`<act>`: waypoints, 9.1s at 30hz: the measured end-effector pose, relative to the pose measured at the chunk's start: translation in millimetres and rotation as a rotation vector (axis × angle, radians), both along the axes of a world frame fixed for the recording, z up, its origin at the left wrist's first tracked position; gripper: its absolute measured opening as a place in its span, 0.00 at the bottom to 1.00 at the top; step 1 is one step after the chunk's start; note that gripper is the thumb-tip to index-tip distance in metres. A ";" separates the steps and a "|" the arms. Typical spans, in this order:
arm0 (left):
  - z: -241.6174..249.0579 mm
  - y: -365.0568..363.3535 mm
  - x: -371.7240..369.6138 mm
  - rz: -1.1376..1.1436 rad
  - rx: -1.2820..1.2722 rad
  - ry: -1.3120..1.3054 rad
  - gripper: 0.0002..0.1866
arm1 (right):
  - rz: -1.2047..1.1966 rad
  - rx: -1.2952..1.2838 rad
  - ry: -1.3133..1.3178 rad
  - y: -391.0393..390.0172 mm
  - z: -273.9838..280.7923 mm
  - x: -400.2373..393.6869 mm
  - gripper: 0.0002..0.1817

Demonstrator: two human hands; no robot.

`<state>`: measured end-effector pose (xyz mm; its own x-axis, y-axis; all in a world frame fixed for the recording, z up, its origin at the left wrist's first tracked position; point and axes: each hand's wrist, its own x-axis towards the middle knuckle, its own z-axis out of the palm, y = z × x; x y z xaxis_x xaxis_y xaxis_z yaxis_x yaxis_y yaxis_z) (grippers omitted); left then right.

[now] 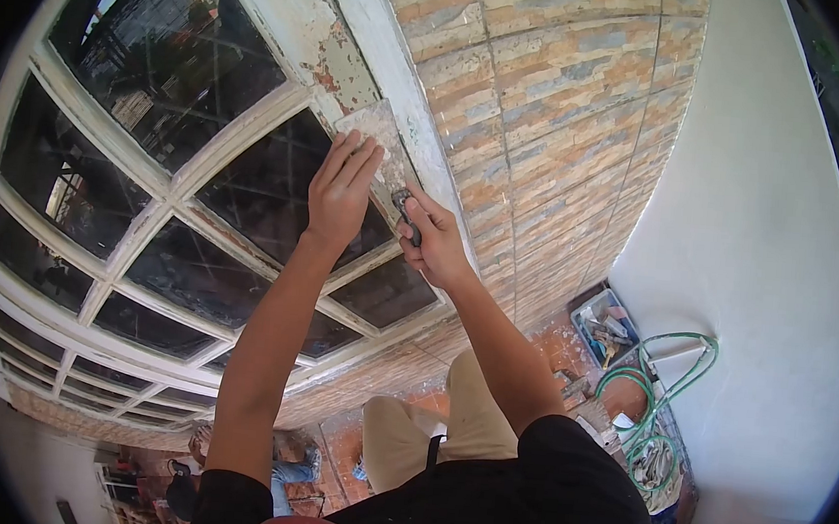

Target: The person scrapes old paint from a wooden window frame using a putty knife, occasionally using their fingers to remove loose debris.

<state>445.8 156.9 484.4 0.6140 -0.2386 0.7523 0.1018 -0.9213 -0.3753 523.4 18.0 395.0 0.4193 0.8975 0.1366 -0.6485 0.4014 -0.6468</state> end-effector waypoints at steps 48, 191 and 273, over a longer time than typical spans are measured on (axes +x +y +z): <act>-12.0 -2.7 12.2 -0.049 -0.129 -0.080 0.25 | -0.165 -0.139 -0.117 -12.1 16.7 -12.7 0.25; -27.3 -4.5 16.4 -0.121 -0.346 -0.183 0.25 | -0.263 -0.149 -0.194 -5.8 10.7 -28.0 0.24; -6.1 -5.3 22.3 -0.155 -0.414 -0.208 0.24 | -0.123 -0.115 0.057 -8.9 33.7 -32.4 0.26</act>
